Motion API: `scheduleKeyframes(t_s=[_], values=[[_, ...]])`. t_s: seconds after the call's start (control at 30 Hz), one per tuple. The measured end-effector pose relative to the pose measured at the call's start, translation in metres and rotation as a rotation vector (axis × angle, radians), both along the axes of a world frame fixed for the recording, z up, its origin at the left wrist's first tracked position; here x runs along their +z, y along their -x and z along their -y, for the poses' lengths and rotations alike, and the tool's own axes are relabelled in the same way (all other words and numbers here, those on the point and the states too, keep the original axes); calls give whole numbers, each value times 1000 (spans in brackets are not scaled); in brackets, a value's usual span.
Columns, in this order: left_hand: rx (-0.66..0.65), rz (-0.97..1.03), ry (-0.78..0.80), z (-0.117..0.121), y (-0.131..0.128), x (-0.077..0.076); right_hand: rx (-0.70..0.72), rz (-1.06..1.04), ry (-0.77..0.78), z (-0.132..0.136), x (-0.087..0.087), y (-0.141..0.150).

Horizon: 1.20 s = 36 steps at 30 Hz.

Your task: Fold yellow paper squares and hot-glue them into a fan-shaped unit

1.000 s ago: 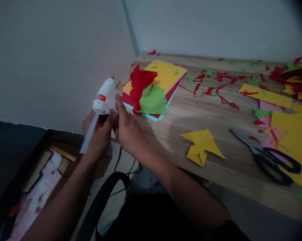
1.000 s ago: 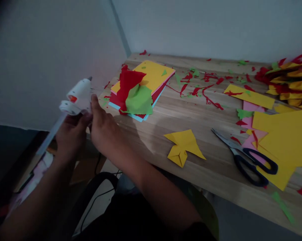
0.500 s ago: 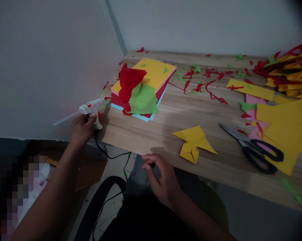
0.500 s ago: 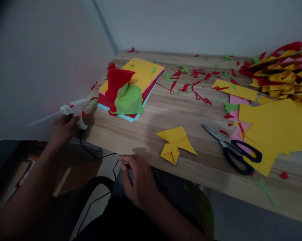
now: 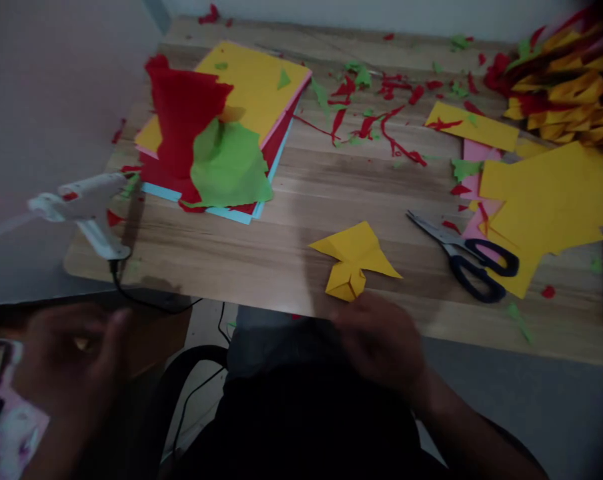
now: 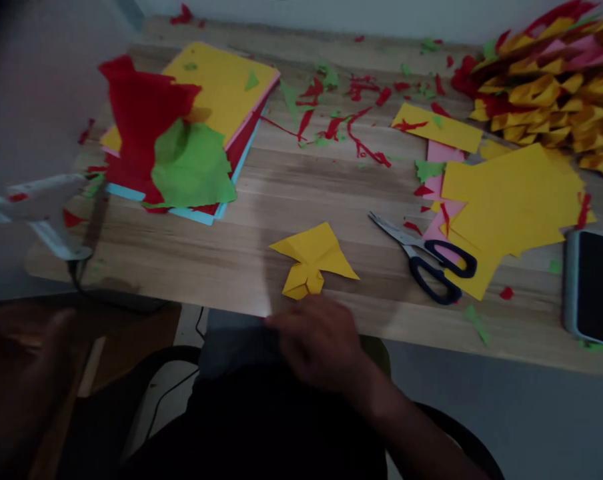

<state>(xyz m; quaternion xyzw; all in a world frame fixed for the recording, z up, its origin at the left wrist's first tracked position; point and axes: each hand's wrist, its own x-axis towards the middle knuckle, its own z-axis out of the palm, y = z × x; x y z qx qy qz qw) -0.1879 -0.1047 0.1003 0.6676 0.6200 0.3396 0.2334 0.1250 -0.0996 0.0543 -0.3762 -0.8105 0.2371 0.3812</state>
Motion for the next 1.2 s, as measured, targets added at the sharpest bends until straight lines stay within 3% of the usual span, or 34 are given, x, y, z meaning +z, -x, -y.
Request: scheduleKeyframes(t_s=[0.07, 0.13, 0.27, 0.37, 0.67, 1.0, 1.2], values=[[-69, -33, 2, 6, -36, -7, -250, 91, -31, -16, 0, -21], [-131, -81, -1, 2, -71, -19, -308, 213, -26, -31, -3, -33], [-258, -192, -30, -23, -123, -45, -187, 390, -8, -48, -11, -37], [-251, -296, 1, -38, -141, -54, -120, 463, -13, -51, -13, -35], [-241, -307, -63, -38, -142, -60, -98, 445, 18, -52, -12, -37], [-374, -467, -97, -39, -138, -52, -106, 467, -12, -51, -15, -38], [-375, -323, -127, -37, -131, -57, -144, 521, -79, -45, -16, -36]])
